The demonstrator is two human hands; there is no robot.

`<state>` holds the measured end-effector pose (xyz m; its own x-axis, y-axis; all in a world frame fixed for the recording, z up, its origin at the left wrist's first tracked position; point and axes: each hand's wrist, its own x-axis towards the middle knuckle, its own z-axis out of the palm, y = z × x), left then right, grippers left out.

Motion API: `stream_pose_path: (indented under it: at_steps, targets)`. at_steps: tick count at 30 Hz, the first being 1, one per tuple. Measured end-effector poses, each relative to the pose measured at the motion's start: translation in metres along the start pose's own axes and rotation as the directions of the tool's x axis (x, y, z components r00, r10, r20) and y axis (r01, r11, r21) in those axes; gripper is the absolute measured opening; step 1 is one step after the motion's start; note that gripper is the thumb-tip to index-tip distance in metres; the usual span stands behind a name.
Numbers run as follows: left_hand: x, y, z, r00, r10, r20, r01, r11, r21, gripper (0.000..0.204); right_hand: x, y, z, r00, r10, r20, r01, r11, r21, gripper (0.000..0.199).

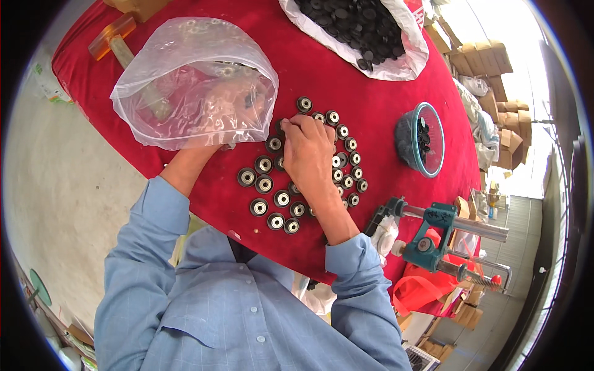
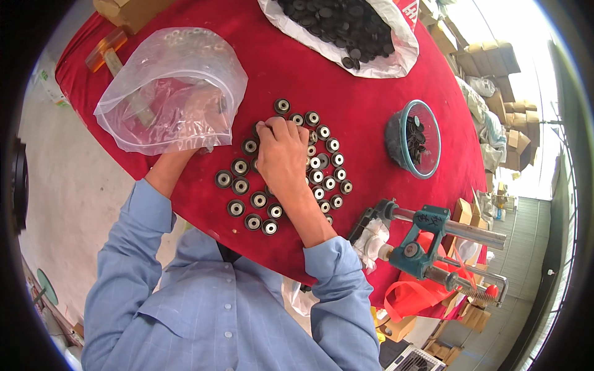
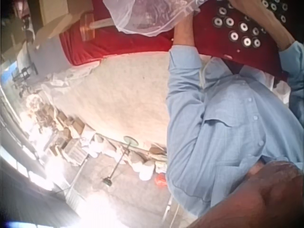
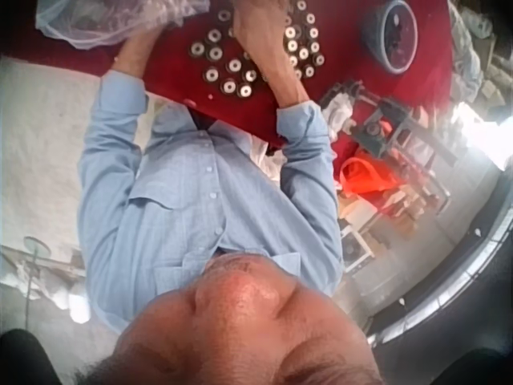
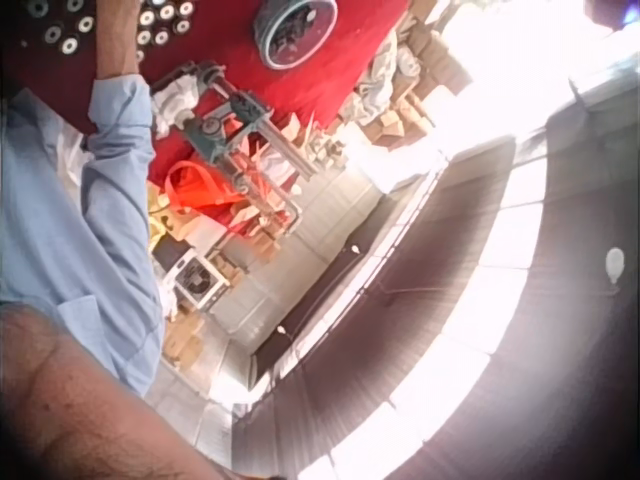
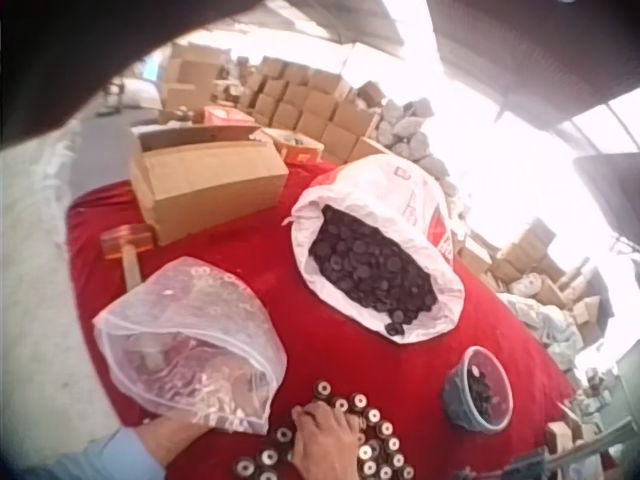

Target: The person arranges small cylindrical magnets on a red table and uses a rubber mallet to tap them into alignment. They then place flat circular metal discs on top of the magnets, creating stacked assemblies. The person organizes the completed units into a grid pattern on the table.

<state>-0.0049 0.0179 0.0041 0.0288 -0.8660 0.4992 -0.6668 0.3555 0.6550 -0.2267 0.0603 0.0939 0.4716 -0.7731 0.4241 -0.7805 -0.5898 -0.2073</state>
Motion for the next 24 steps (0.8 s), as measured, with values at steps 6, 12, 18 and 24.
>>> stream_pose_path:
  at_steps: [6, 12, 18, 24]
  targets:
    - [0.004, 0.003, 0.0, 1.0, 0.007, -0.003, -0.007, 1.0, -0.009, 0.019, -0.008, -0.016, -0.006, 0.998, -0.042, 0.055, 0.052, 0.976, -0.21, 0.04]
    - [0.008, 0.006, 0.0, 1.0, 0.006, 0.002, -0.006, 1.0, -0.025, 0.019, -0.007, -0.016, -0.002, 0.996, -0.031, 0.085, 0.053, 0.963, -0.265, 0.043]
    - [0.009, 0.005, -0.002, 1.0, 0.001, -0.004, -0.001, 1.0, -0.031, 0.018, -0.009, 0.009, -0.03, 0.992, 0.082, -0.096, -0.085, 0.996, -0.028, 0.041]
    - [0.006, 0.004, -0.006, 1.0, -0.005, -0.004, 0.005, 0.999, -0.035, 0.018, -0.023, 0.01, -0.06, 0.998, 0.044, 0.054, -0.042, 0.999, -0.031, 0.038]
